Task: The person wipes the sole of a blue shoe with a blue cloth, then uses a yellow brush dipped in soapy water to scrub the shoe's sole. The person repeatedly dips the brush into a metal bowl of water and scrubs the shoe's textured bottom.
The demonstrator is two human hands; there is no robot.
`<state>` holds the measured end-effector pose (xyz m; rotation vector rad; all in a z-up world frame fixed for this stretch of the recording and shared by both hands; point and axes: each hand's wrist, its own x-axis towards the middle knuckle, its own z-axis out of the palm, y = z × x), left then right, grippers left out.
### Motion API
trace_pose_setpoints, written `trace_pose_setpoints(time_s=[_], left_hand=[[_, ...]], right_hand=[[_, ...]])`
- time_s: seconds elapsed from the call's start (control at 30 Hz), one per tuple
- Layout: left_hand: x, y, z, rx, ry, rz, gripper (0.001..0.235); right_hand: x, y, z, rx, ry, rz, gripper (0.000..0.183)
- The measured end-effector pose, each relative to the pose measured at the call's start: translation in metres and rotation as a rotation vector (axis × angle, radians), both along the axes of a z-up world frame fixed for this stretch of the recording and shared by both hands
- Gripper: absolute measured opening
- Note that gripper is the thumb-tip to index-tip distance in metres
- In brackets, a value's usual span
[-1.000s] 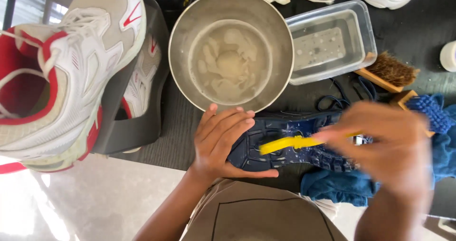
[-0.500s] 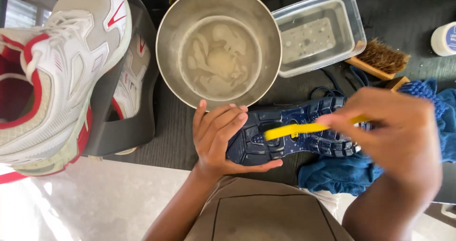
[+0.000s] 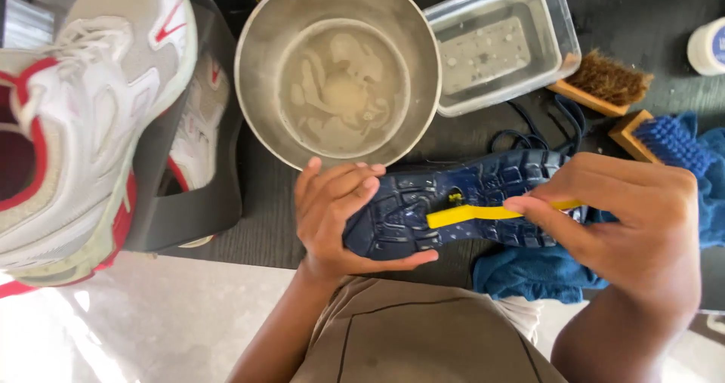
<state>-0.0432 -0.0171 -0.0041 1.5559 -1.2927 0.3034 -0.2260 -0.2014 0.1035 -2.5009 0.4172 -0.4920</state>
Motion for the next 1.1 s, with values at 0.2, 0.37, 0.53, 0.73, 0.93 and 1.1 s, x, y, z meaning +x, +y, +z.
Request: trace_pose_setpoints(time_s=[0.2, 0.37, 0.53, 0.73, 0.93, 1.1], left_hand=[[-0.006, -0.001, -0.004, 0.012, -0.021, 0.023, 0.09], [-0.006, -0.001, 0.001, 0.045, -0.022, 0.007, 0.091], [0.0, 0.006, 0.027, 0.117, 0.017, -0.023, 0.088], [0.004, 0.005, 0.054, 0.313, 0.035, -0.179, 0.061], [0.008, 0.003, 0.048, 0.307, 0.046, -0.171, 0.06], [0.01, 0.001, 0.042, 0.319, 0.029, -0.191, 0.065]], right_hand=[[-0.014, -0.016, -0.016, 0.135, 0.001, 0.039, 0.016], [0.01, 0.002, -0.03, 0.14, -0.163, 0.163, 0.015], [0.0, -0.012, -0.022, 0.123, -0.071, 0.12, 0.017], [0.017, 0.019, -0.01, 0.076, -0.091, 0.092, 0.02], [-0.014, -0.007, -0.018, 0.024, 0.113, 0.018, 0.025], [-0.004, 0.009, -0.024, 0.042, -0.063, 0.152, 0.017]])
